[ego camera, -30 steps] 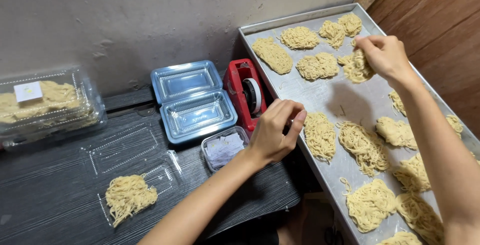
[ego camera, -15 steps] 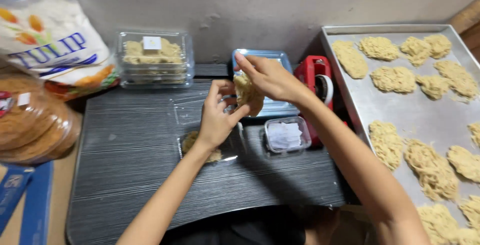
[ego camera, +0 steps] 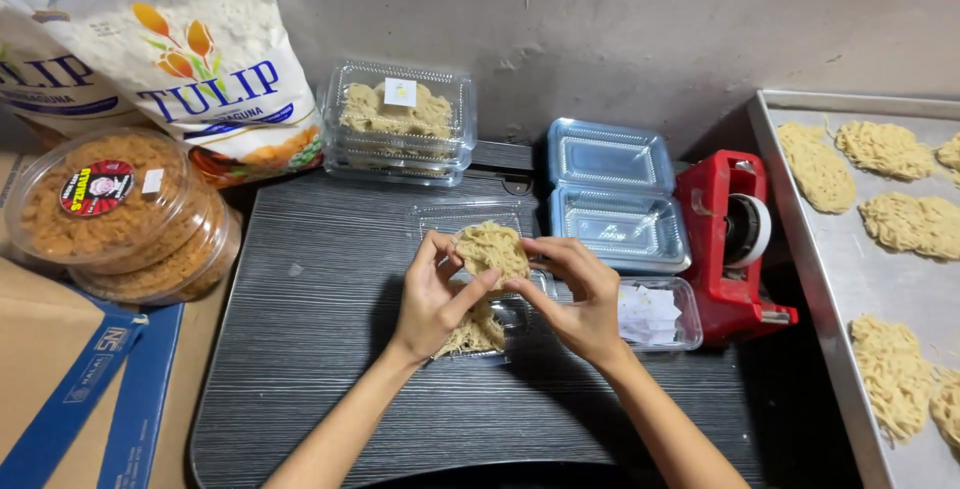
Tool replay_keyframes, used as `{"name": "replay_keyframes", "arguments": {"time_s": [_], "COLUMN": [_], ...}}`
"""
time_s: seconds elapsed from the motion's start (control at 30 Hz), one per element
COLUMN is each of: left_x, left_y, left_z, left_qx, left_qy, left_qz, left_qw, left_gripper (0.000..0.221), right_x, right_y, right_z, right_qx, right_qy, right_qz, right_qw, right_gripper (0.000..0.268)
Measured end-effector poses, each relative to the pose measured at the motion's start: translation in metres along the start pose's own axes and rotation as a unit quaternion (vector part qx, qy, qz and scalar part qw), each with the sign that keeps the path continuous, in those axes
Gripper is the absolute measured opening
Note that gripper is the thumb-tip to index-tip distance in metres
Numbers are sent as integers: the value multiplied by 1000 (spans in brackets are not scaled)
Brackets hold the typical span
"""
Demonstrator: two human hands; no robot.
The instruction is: The person places portions of dry noodles into clear plastic containers, arranges them, and seals the containers using a red tape dispenser. The person repeats this process for multiple containers.
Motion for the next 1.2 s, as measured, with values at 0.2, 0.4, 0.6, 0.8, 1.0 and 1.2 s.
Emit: {"name": "replay_keyframes", "arguments": {"time_s": [0.2,0.4,0.6,0.8,1.0,1.2], "left_x": [8,5,10,15,17,15], "left_y": [31,20,35,59,57,55], "left_z": [-7,-5,-18,-20,-19,-20], "left_qx": [-13,-36,-94,-211,-216,-209], "left_qy": [1,-35,-74,-55,-55,-76], "left_qz": [-15,-39,-97,-199,-170,-143], "left_qw": [1000,998,988,955,960,964], "left_gripper": [51,53,48,36,44,45], "right_x": [10,12,14,18,30,24], "right_y": [16,4,11,-11,-22,1], "right_z": [9,12,20,16,10,19], "right_qx": [-1,21,-3,79,154,42], "right_qy": [19,2,11,39,47,37], "right_qz": [-1,63,57,145,249,115], "right_qw": [1000,998,998,985,955,992], "right_gripper": [29,25,16,3,3,4]}}
Point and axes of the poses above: each hand's wrist, its own x-axis away from the middle knuckle, its own z-axis out of the back of the hand, y = z × x, the point moved 8 cm from there along -x, towards the middle knuckle, and after that the axes turned 8 degrees about -x, right-handed, at the moved point
